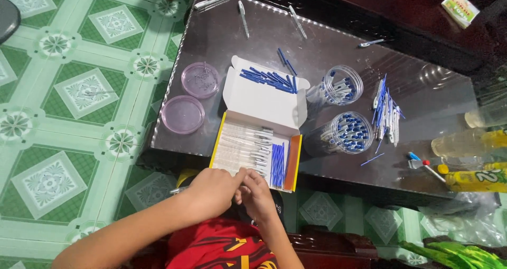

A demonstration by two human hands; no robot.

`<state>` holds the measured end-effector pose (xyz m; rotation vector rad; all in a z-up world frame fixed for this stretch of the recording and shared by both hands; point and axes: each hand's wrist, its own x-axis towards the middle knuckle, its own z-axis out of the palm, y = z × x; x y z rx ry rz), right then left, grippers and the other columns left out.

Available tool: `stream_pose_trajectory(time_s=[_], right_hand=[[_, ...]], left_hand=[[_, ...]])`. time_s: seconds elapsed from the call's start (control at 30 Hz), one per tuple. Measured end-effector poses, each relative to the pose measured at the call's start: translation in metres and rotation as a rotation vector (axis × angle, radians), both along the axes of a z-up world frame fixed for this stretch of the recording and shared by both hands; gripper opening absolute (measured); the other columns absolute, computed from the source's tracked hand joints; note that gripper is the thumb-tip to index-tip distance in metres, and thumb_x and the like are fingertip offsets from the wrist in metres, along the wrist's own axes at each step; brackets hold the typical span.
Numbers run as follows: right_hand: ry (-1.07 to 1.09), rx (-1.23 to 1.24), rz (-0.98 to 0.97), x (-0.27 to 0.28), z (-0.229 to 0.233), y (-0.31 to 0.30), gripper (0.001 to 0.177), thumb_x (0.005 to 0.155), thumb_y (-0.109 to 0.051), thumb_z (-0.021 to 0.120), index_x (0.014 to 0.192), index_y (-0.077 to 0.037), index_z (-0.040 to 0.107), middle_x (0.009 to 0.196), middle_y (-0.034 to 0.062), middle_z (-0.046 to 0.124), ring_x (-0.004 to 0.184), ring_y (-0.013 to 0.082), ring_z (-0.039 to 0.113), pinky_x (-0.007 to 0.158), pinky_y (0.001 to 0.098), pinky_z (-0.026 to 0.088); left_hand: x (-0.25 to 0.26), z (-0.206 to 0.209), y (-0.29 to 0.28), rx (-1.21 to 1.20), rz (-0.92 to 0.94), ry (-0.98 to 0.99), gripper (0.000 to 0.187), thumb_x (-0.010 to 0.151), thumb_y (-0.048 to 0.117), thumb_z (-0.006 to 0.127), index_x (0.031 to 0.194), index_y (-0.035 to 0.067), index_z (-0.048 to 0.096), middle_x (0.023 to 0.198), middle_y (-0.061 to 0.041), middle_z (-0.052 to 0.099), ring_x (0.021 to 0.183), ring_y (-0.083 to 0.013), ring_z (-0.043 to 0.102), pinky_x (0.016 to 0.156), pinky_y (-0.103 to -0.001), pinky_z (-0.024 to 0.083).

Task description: Assembling ballpoint pens by inserting ink refills into pen bodies and organizing them into a cardboard box.

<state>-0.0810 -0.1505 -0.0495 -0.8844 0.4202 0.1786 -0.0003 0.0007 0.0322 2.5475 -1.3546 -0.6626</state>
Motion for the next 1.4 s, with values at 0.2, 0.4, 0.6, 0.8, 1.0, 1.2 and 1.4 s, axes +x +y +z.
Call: stream_pose_trajectory(time_s=[0.2,0.4,0.6,0.8,1.0,1.2,1.4], right_hand=[[-0.095,0.251,0.003,-0.002,-0.007,0.007,0.009,0.101,-0.011,0.062,0.101,-0.003,0.058,0.063,0.0122,0.060,0.053,0.0187,0.061,0.050,0.0264,0.050],[-0.128,0.254,-0.071,-0.004,-0.015,-0.001,0.015,0.096,-0.018,0.071,0.097,-0.006,0.061,0.071,0.0034,0.061,0.052,0.0081,0.055,0.049,0.0175,0.045],[-0.145,0.199,-0.515,0.001,-0.015,-0.031,0.011,0.102,-0.015,0.065,0.094,-0.006,0.063,0.075,0.0036,0.067,0.060,0.0088,0.065,0.049,0.0152,0.048],[-0.104,-0.469,-0.870,0.030,-0.005,-0.103,0.021,0.106,-0.016,0.055,0.088,-0.007,0.060,0.059,0.0069,0.061,0.040,0.0102,0.055,0.040,0.0173,0.045],[0.147,-1.428,-0.222,0.046,0.023,-0.141,0.020,0.094,-0.034,0.075,0.090,-0.016,0.080,0.075,0.0112,0.074,0.074,0.0282,0.074,0.067,0.0379,0.054],[0.286,-1.851,0.245,0.039,0.014,-0.126,0.038,0.097,-0.047,0.066,0.087,-0.012,0.080,0.071,0.0105,0.074,0.068,0.0309,0.074,0.062,0.0393,0.057],[0.299,-2.082,0.221,0.044,0.000,-0.124,0.030,0.092,-0.043,0.072,0.087,-0.014,0.079,0.066,0.0079,0.070,0.063,0.0298,0.073,0.057,0.0385,0.058]], left_hand=[[0.000,-0.004,-0.002,0.132,-0.051,0.001,0.061,0.089,0.015,0.061,0.147,0.009,0.042,0.097,-0.015,0.072,0.084,-0.0371,0.070,0.067,-0.049,0.054],[0.002,0.019,0.002,0.064,0.004,0.105,0.056,0.090,0.009,0.050,0.144,0.023,0.043,0.094,-0.021,0.066,0.087,-0.0477,0.065,0.071,-0.058,0.051],[0.007,-0.025,-0.007,-0.517,0.183,0.529,0.055,0.092,0.007,0.048,0.146,0.016,0.056,0.144,-0.017,0.061,0.132,-0.0344,0.058,0.111,-0.037,0.041],[0.013,0.001,-0.004,-0.588,0.353,0.695,0.056,0.093,0.004,0.046,0.147,0.012,0.057,0.137,-0.026,0.065,0.132,-0.0482,0.054,0.113,-0.056,0.042],[0.021,-0.042,0.004,-0.527,0.495,0.725,0.053,0.095,0.009,0.049,0.146,0.024,0.057,0.138,-0.023,0.065,0.130,-0.0475,0.056,0.112,-0.054,0.046],[0.047,-0.030,0.011,-0.527,0.634,0.825,0.053,0.097,0.007,0.044,0.148,0.020,0.050,0.056,-0.010,0.059,0.039,-0.0209,0.061,0.037,-0.029,0.053],[0.144,-0.010,0.039,-0.552,0.815,0.713,0.057,0.093,0.001,0.047,0.148,0.015,0.045,0.062,-0.023,0.062,0.041,-0.0303,0.065,0.037,-0.038,0.057]])
